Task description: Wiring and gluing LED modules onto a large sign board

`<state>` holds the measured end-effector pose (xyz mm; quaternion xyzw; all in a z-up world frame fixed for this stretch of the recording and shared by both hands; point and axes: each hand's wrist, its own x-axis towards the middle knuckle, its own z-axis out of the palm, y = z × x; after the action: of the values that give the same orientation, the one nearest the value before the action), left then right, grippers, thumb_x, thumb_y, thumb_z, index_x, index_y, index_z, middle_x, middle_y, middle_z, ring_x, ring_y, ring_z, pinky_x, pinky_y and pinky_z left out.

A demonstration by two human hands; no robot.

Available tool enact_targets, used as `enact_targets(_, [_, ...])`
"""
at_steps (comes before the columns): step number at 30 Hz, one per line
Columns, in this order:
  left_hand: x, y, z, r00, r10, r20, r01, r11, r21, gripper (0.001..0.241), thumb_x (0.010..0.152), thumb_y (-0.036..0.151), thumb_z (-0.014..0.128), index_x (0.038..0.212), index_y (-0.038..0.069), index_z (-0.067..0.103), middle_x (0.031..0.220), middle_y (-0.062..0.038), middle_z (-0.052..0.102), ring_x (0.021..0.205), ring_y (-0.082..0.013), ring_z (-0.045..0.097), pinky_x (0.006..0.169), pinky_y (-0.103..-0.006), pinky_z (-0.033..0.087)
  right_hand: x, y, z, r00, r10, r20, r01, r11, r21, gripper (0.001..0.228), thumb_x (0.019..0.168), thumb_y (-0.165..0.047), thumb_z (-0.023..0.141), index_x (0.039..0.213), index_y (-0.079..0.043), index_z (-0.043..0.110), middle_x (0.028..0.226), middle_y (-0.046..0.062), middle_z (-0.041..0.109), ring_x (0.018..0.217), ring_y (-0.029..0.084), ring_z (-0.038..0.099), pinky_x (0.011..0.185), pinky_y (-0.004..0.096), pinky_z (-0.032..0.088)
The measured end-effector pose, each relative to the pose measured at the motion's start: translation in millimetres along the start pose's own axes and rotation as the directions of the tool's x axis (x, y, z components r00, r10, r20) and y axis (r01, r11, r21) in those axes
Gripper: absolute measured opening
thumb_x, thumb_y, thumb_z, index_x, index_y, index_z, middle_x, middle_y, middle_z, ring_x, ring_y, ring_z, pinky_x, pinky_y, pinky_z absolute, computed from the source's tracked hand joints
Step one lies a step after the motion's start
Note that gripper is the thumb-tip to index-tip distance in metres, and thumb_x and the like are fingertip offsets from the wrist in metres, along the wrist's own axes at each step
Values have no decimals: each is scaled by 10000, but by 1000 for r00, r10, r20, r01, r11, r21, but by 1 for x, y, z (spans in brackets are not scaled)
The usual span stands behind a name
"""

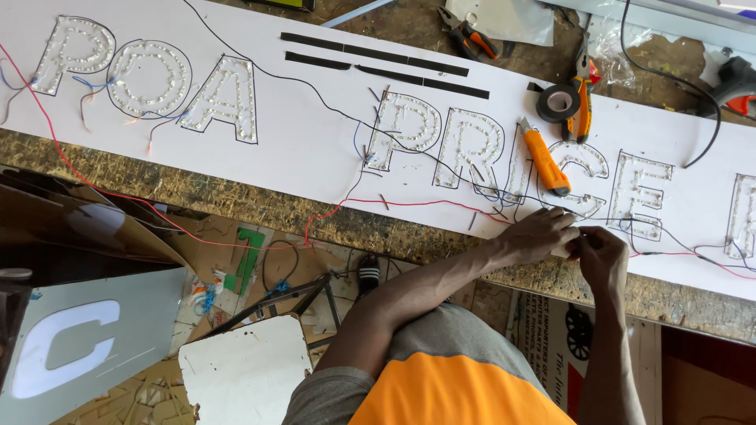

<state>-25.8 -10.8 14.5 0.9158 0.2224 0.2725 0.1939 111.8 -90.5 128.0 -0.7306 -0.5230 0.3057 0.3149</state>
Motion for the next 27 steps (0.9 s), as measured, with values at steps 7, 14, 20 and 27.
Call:
enact_targets(7, [-1, 0, -1, 1000, 1, -4, -1, 1000, 8, 423, 988, 33, 700, 1410, 15, 687, 1449, -179, 688, 1306, -322, 667, 1129, -464, 587, -1, 7, 3, 1000, -15, 10, 15, 1000, -2, 200, 1130, -113, 760, 1220, 61, 800, 916, 203, 801, 706, 244, 734, 642, 378, 602])
enact_targets(14, [1, -3, 5, 999, -6, 35, 3, 998, 67, 432, 974, 27, 701, 1406, 51, 704, 1539, -185, 657, 1352, -322, 643, 1155, -463, 580, 8, 43, 7, 983, -186, -3, 185, 975, 126, 210, 1197, -103, 719, 1252, 91, 776, 923, 209, 776, 728, 242, 737, 580, 344, 611])
enact_targets(20, [1, -3, 9, 1000, -8, 10, 8, 998, 70, 421, 991, 12, 673, 1409, 29, 709, 1493, -191, 685, 1325, -311, 650, 1154, -451, 576, 2, 31, 7, 989, -150, -9, 150, 984, 93, 210, 1183, -101, 719, 1256, 84, 787, 921, 203, 775, 733, 240, 730, 601, 360, 624])
enact_targets(27, [0, -1, 7, 998, 26, -51, -21, 995, 96, 350, 923, 72, 707, 1261, -7, 757, 1306, -173, 693, 1221, -309, 633, 1112, -461, 568, -9, 2, 2, 998, -61, -33, 64, 990, 123, 308, 1205, -275, 743, 1269, 24, 779, 926, 171, 772, 710, 212, 709, 588, 343, 568])
